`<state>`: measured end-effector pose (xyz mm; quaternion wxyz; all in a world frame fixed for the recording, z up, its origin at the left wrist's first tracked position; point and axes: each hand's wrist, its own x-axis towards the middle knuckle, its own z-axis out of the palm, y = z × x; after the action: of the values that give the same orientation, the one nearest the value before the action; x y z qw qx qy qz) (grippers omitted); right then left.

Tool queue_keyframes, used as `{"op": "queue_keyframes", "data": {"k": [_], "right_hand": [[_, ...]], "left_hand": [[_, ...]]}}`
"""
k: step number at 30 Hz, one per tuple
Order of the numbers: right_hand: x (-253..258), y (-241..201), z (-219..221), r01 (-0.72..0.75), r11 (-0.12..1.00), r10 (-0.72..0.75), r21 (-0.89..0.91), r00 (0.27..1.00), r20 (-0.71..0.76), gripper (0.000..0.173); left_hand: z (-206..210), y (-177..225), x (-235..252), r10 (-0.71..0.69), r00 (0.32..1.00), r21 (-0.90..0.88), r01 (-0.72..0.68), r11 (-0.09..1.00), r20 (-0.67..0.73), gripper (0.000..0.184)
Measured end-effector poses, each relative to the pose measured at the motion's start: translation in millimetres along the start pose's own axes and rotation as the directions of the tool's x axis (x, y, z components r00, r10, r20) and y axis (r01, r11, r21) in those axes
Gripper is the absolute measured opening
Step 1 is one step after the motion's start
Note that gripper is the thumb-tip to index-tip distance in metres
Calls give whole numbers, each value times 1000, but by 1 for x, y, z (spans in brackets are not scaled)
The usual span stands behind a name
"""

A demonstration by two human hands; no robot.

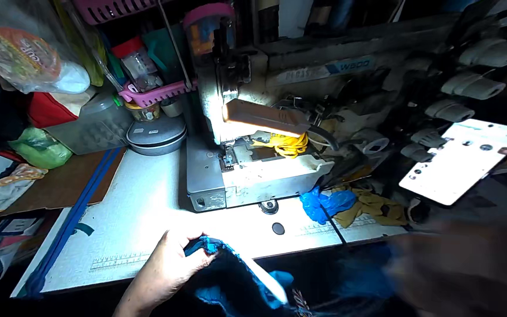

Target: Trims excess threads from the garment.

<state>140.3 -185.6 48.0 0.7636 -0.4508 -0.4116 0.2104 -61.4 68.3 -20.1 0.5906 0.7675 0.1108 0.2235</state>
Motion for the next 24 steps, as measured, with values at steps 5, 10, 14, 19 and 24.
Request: {"op": "queue_keyframes", "data": {"k": [5,10,14,19,24], "right_hand": [[-6,75,47,106,779,12,-618,983,184,43],[-15,91,69,202,556,-5,-806,971,240,48],[-15,96,65,191,577,1,-794,972,234,18],[-8,104,40,-90,880,94,-467,995,-13,18],[-5,98,25,-190,974,157,-121,958,-240,12]], "left_hand": [[14,12,3,-29,998,66,26,998,47,6],[23,16,5,-91,995,214,83,973,29,8],[22,16,5,-122,990,299,95,950,73,12],[9,5,2,-66,988,20,64,998,140,17],[12,6,-3,-80,995,-89,86,992,65,15]]}}
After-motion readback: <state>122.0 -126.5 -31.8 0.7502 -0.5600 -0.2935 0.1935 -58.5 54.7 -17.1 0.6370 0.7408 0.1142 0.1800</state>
